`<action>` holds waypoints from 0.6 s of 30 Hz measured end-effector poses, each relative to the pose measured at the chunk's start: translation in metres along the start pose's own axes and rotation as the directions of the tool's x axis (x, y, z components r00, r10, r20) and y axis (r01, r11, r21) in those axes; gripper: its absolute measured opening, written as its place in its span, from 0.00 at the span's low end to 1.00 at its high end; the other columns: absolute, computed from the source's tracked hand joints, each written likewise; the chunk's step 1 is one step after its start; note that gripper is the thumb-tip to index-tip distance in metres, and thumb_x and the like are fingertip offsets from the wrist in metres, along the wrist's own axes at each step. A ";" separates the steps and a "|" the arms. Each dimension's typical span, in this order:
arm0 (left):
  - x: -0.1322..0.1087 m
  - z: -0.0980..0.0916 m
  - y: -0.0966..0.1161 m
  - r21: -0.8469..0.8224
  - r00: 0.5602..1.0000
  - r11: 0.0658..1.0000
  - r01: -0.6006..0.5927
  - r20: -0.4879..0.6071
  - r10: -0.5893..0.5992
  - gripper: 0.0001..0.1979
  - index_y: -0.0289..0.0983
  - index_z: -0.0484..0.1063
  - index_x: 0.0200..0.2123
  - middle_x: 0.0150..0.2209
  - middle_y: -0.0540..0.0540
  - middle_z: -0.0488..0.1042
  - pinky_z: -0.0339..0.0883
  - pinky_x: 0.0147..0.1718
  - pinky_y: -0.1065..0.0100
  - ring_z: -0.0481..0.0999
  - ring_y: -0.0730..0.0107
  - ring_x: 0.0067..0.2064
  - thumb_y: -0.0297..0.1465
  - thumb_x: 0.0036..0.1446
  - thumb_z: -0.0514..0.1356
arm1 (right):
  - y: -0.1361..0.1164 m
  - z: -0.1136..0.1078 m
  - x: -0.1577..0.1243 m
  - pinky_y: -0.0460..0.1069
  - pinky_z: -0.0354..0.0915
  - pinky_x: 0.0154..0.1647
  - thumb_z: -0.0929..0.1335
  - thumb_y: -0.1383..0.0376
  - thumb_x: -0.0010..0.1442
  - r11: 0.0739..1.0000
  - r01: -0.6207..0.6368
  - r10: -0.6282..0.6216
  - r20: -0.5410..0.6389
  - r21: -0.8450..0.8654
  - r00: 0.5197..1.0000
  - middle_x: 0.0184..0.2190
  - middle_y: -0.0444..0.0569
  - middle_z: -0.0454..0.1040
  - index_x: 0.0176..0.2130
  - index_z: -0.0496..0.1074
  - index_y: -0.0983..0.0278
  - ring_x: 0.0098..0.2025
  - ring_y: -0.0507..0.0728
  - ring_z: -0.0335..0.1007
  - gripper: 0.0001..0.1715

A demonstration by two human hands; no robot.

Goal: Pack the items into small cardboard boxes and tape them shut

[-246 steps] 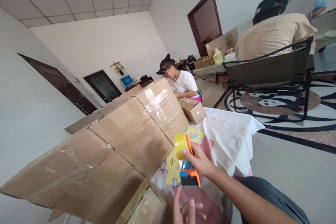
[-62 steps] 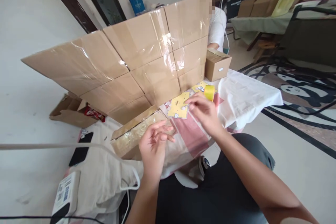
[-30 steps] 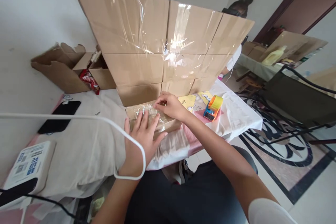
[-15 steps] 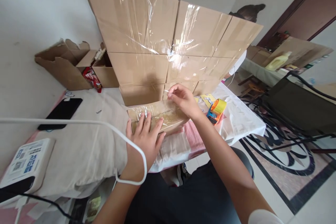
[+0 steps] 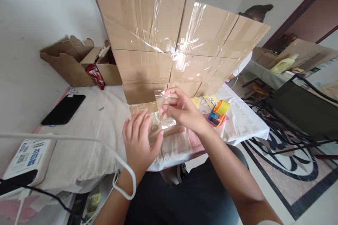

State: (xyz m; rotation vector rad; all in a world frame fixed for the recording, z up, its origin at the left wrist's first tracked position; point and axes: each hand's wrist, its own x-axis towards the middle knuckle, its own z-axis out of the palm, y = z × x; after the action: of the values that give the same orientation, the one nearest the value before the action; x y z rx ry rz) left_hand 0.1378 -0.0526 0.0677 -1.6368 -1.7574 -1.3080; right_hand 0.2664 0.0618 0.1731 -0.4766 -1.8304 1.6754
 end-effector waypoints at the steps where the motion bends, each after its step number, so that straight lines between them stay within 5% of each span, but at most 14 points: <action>1: -0.003 -0.003 -0.005 -0.024 0.999 0.999 0.047 0.002 -0.047 0.36 0.38 0.58 0.68 0.66 0.33 0.66 0.52 0.65 0.41 0.62 0.41 0.68 0.40 0.60 0.63 | 0.004 0.007 0.002 0.48 0.66 0.35 0.70 0.64 0.62 0.999 -0.011 0.011 0.008 -0.035 1.000 0.31 0.41 0.75 0.48 0.60 0.58 0.30 0.50 0.71 0.18; 7: -0.012 -0.017 -0.035 -0.367 0.933 0.859 0.357 0.090 -0.349 0.28 0.43 0.59 0.68 0.68 0.39 0.62 0.51 0.68 0.45 0.59 0.48 0.70 0.40 0.68 0.54 | 0.011 0.039 0.002 0.47 0.58 0.30 0.63 0.69 0.66 0.964 -0.066 0.104 0.137 -0.257 0.985 0.30 0.39 0.73 0.57 0.56 0.56 0.26 0.50 0.61 0.22; 13: 0.027 -0.025 -0.047 -0.655 0.819 0.530 0.539 0.261 -0.511 0.15 0.40 0.80 0.38 0.56 0.44 0.71 0.59 0.64 0.57 0.68 0.56 0.62 0.40 0.67 0.56 | -0.001 0.054 0.004 0.46 0.55 0.28 0.63 0.69 0.65 0.910 -0.058 0.144 0.182 -0.410 0.973 0.25 0.36 0.64 0.57 0.59 0.58 0.25 0.50 0.58 0.21; 18: 0.052 -0.033 -0.041 -0.590 0.838 0.636 0.498 0.139 -0.528 0.08 0.40 0.78 0.31 0.38 0.49 0.72 0.67 0.44 0.65 0.73 0.67 0.43 0.36 0.60 0.64 | -0.003 0.063 -0.005 0.46 0.58 0.30 0.64 0.70 0.64 0.911 -0.082 0.147 0.133 -0.404 0.980 0.25 0.37 0.65 0.60 0.63 0.56 0.28 0.51 0.61 0.26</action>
State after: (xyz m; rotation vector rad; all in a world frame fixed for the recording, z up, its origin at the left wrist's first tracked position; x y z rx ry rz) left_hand 0.0782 -0.0462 0.1103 -1.3822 -1.9838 -2.3721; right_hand 0.2301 0.0104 0.1735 -0.6437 -2.3192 1.4471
